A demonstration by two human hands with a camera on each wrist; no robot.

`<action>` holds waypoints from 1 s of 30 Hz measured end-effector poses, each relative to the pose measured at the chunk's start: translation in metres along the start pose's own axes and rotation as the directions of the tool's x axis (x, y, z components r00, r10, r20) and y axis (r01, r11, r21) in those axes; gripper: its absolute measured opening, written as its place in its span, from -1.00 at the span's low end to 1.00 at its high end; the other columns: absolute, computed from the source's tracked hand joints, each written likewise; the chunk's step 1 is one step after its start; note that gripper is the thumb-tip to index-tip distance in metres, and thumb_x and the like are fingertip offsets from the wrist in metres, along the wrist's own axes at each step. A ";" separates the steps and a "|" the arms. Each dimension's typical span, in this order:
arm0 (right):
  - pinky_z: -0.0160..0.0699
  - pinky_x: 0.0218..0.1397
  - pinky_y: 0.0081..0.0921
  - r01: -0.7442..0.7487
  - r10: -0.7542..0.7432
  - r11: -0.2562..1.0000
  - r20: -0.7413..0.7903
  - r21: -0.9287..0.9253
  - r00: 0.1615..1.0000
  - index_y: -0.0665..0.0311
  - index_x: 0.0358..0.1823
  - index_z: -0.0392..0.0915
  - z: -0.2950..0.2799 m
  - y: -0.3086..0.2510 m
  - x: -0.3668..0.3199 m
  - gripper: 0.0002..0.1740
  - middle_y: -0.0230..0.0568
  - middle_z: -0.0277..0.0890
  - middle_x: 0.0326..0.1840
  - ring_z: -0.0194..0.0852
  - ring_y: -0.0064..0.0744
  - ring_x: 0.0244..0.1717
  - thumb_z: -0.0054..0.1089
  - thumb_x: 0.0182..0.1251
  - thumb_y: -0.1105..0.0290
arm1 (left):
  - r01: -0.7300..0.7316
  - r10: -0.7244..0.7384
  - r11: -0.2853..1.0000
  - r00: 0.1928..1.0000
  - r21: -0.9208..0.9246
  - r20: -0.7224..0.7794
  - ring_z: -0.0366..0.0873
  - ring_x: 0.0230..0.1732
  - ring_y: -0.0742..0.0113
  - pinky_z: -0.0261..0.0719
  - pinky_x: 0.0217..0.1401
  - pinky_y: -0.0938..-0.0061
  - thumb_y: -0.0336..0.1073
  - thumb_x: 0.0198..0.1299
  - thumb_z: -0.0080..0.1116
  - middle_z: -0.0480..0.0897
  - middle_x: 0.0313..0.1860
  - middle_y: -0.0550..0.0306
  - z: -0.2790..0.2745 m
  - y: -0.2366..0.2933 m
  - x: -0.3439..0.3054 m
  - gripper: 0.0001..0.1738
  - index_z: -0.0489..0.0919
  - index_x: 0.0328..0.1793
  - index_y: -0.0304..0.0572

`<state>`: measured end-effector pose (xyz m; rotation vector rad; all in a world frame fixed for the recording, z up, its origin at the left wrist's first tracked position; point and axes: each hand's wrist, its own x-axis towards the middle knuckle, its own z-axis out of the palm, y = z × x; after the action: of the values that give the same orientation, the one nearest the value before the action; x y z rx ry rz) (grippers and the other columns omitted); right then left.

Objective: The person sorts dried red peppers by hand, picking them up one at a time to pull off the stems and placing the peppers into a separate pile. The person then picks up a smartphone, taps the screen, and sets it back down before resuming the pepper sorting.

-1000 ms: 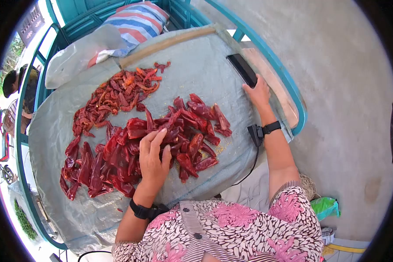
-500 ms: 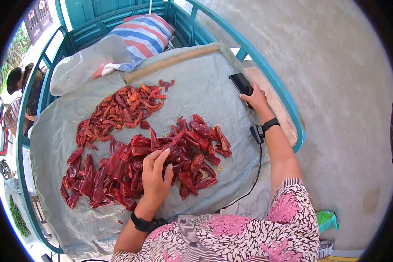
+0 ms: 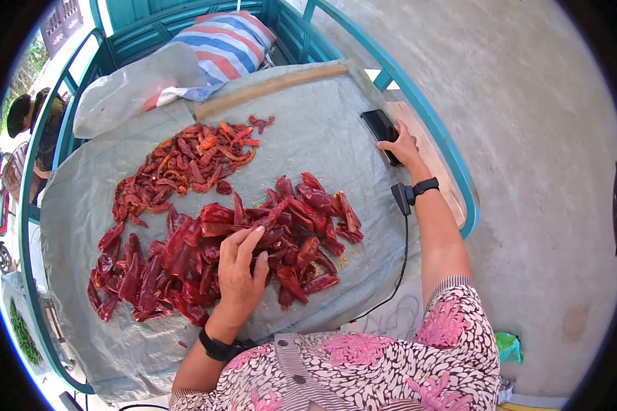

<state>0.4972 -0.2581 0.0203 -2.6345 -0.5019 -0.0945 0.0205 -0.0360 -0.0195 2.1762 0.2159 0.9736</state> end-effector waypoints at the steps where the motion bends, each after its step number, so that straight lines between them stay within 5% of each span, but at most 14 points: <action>1: 0.16 0.53 0.13 0.006 -0.006 1.000 -0.012 0.000 1.000 0.05 0.69 0.13 0.001 -0.001 -0.002 0.33 -0.06 0.45 0.55 0.21 0.16 0.57 0.65 -0.19 -0.07 | 0.022 -0.022 1.000 1.000 -0.019 0.003 0.54 0.15 -0.06 0.55 0.24 0.17 -0.54 0.24 0.29 0.55 0.21 -0.11 0.001 0.000 -0.001 -0.41 0.54 0.44 -0.18; 6: 0.20 0.43 0.12 0.045 -0.070 0.985 -0.145 -0.169 0.987 0.05 0.68 0.16 -0.009 -0.036 -0.030 0.30 0.05 0.51 0.42 0.29 0.14 0.48 0.61 -0.20 0.00 | 0.040 -0.040 0.998 0.999 -0.042 0.007 0.54 0.19 -0.12 0.54 0.28 0.12 -0.55 0.21 0.31 0.56 0.20 -0.12 0.000 0.001 0.000 -0.39 0.54 0.44 -0.17; 10: 0.15 0.41 0.13 0.111 -0.206 0.936 -0.262 -0.334 0.943 -0.01 0.69 0.12 0.002 -0.040 -0.039 0.26 -0.14 0.51 0.44 0.34 0.05 0.41 0.57 -0.14 0.06 | 0.044 -0.044 0.998 0.999 -0.044 0.010 0.54 0.19 -0.12 0.54 0.28 0.13 -0.56 0.21 0.31 0.56 0.20 -0.12 0.000 0.000 0.000 -0.39 0.54 0.44 -0.17; 17: 0.15 0.40 0.13 0.038 -0.140 0.941 -0.287 -0.336 0.948 -0.01 0.70 0.09 0.003 -0.050 -0.045 0.27 -0.15 0.52 0.43 0.35 0.06 0.39 0.62 -0.11 0.11 | 0.045 -0.045 0.998 0.999 -0.046 0.008 0.54 0.19 -0.12 0.54 0.28 0.13 -0.56 0.20 0.31 0.57 0.20 -0.12 -0.001 0.000 -0.001 -0.38 0.54 0.43 -0.18; 20: 0.15 0.41 0.13 0.018 -0.122 0.945 -0.300 -0.327 0.946 0.00 0.70 0.08 0.002 -0.052 -0.047 0.28 -0.15 0.52 0.44 0.35 0.06 0.39 0.64 -0.11 0.13 | -0.015 0.015 1.000 1.000 0.003 0.000 0.56 0.05 0.09 0.62 0.12 0.29 -0.58 0.28 0.25 0.53 0.24 -0.07 -0.001 -0.002 0.001 -0.43 0.53 0.44 -0.19; 30: 0.12 0.44 0.10 0.028 -0.145 0.943 -0.334 -0.331 0.931 0.01 0.72 0.06 0.005 -0.056 -0.052 0.28 -0.19 0.49 0.50 0.32 0.06 0.43 0.66 -0.05 0.16 | -0.006 0.006 1.000 1.000 -0.006 0.012 0.56 0.10 0.07 0.62 0.16 0.30 -0.55 0.31 0.25 0.52 0.25 -0.08 -0.003 -0.001 0.002 -0.46 0.54 0.44 -0.21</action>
<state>0.4285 -0.2268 0.0322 -2.8127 -0.5121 -0.7251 0.0196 -0.0326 -0.0180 2.1784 0.2006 0.9632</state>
